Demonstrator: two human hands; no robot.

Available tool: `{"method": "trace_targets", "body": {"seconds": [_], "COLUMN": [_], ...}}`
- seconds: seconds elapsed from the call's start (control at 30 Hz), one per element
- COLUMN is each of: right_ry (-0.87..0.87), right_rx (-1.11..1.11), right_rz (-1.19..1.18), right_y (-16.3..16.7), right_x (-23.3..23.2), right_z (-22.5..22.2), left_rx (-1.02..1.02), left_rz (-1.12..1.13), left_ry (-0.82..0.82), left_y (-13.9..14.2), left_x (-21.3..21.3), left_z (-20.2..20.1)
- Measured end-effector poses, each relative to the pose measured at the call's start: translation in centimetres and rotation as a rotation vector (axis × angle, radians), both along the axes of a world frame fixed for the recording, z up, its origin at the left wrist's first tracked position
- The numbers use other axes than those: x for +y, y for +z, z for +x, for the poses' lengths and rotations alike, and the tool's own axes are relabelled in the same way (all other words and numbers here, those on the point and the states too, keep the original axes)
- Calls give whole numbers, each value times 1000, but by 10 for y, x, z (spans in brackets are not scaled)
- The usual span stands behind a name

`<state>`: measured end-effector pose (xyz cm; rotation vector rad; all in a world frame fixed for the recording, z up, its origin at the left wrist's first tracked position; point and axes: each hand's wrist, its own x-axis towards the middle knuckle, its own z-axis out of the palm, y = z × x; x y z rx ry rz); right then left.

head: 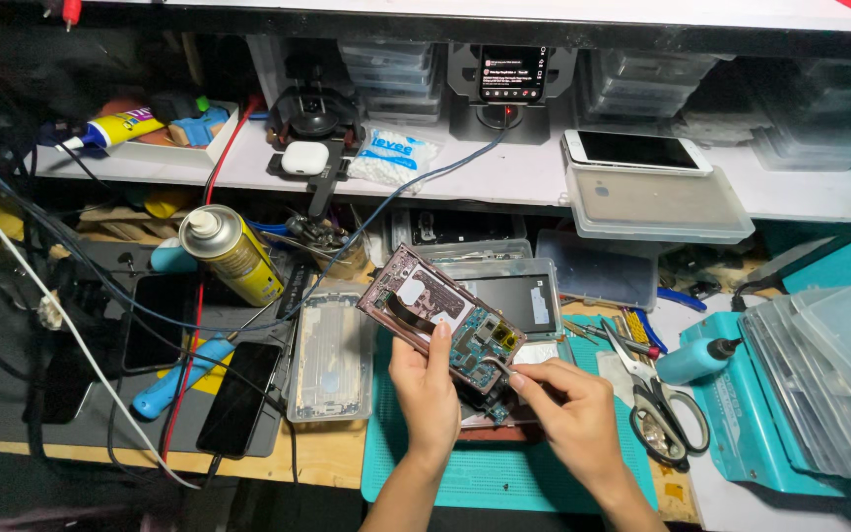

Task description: The person disassembles a smartphone, holding the open chassis in one hand while prying at internal components with a small tool. They set the phone down, pick up another phone, and use a screwdriver to work on its internals at the bench.

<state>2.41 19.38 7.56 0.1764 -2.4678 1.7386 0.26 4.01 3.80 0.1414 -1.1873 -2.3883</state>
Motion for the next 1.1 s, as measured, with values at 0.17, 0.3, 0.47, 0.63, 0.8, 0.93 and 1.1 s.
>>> {"method": "trace_targets", "body": {"seconds": [0.17,0.3,0.47,0.63,0.8,0.93,1.1], "right_ry": [-27,-19,-23,-29,-56,-73,-94], "right_rx": [-24,-28,-217,-231,-72,-35,52], "right_rz": [-12,-41,-181,-209,-126,-92,-13], "right_y": [-5,-15,-31,-39,-35,-28,-23], "right_x": [1,4,9,13,8,5,2], "right_z": [0,-2,-5,-7,-3,-1,-1], "left_rx": [-10,7,-26,-70,-80,-120,-99], "left_rz": [8,12,179,262,269,325,383], "left_ry": [7,5,-102,-180,-213,-277,-342], "left_y": [-2,-1,3,4,5,11,21], "left_x": [1,1,-2,-5,-7,-13,-14], "left_z": [0,0,-3,-4,-5,-6,-1]}}
